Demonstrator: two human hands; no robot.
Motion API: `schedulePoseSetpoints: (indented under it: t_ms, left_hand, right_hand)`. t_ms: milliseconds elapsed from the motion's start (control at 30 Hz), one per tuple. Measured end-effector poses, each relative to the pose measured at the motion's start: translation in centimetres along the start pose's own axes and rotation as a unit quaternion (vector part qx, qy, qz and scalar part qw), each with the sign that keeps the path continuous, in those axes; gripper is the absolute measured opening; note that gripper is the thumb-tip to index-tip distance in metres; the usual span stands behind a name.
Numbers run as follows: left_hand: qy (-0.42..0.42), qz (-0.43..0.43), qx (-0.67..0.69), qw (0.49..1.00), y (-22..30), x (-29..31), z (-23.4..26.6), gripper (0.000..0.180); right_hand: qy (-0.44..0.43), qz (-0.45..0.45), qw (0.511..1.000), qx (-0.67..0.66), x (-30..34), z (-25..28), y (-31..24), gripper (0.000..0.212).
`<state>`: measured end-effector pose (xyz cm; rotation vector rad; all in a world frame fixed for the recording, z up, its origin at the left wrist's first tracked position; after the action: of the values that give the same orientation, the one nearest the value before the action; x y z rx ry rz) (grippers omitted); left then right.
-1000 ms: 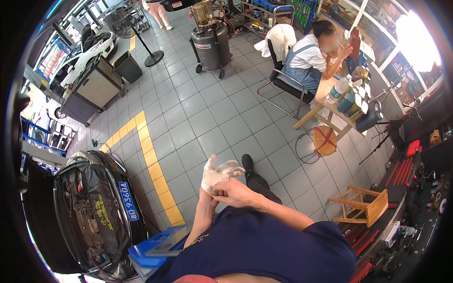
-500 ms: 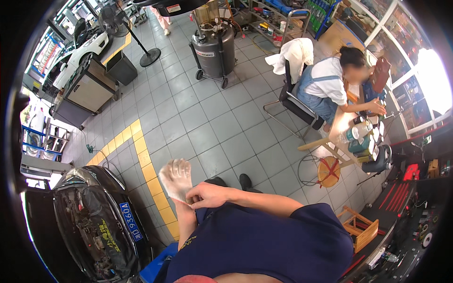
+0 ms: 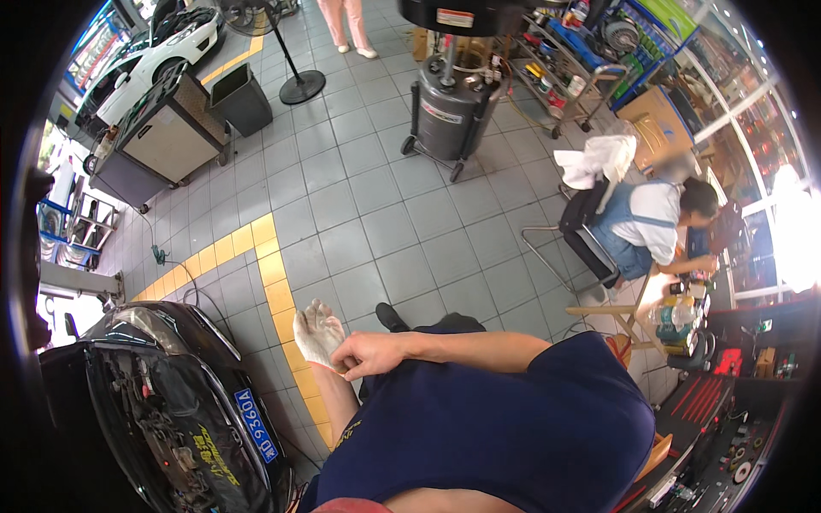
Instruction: The person connects hoses from an AC maintenance machine to the car's engine bay, operates the machine's control panel, and adjusts the connections. The person also puts on a glove and handles a small white object before returning to the machine.
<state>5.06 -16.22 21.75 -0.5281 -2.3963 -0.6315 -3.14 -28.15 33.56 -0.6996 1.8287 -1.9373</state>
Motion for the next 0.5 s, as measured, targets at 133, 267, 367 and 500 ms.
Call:
schedulePoseSetpoints:
  t_ms: [133, 267, 367, 500]
  left_hand:
    - [0.016, 0.027, -0.018, 0.999, 2.0, -7.1, -3.5, 0.042]
    - [0.036, 0.076, -0.009, 0.996, 1.1, -12.1, -7.1, 0.065]
    - [0.015, 0.097, -0.010, 0.995, 1.7, -16.7, -9.6, 0.087]
    - [0.006, 0.070, -0.054, 0.996, 4.4, -22.6, -11.6, 0.088]
  right_hand:
    - [0.047, -0.033, 0.998, -0.008, -5.6, 5.2, 0.6, 0.017]
    - [0.070, -0.076, 0.994, -0.026, -9.8, 10.9, 2.9, 0.016]
    - [0.071, -0.088, 0.992, -0.052, -13.2, 14.9, 4.7, 0.016]
    - [0.024, -0.090, 0.993, -0.074, -17.9, 20.1, 6.3, 0.017]
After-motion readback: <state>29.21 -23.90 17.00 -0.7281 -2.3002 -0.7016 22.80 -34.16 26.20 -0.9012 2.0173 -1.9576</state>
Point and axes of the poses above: each hand's wrist, its own x-axis away from the middle knuckle, its own z-axis out of the back of the hand, y = z × x, the point moved 6 cm from there along -x, towards the middle knuckle, and after that the axes turned 1 degree about -z, right-handed, at the moved point
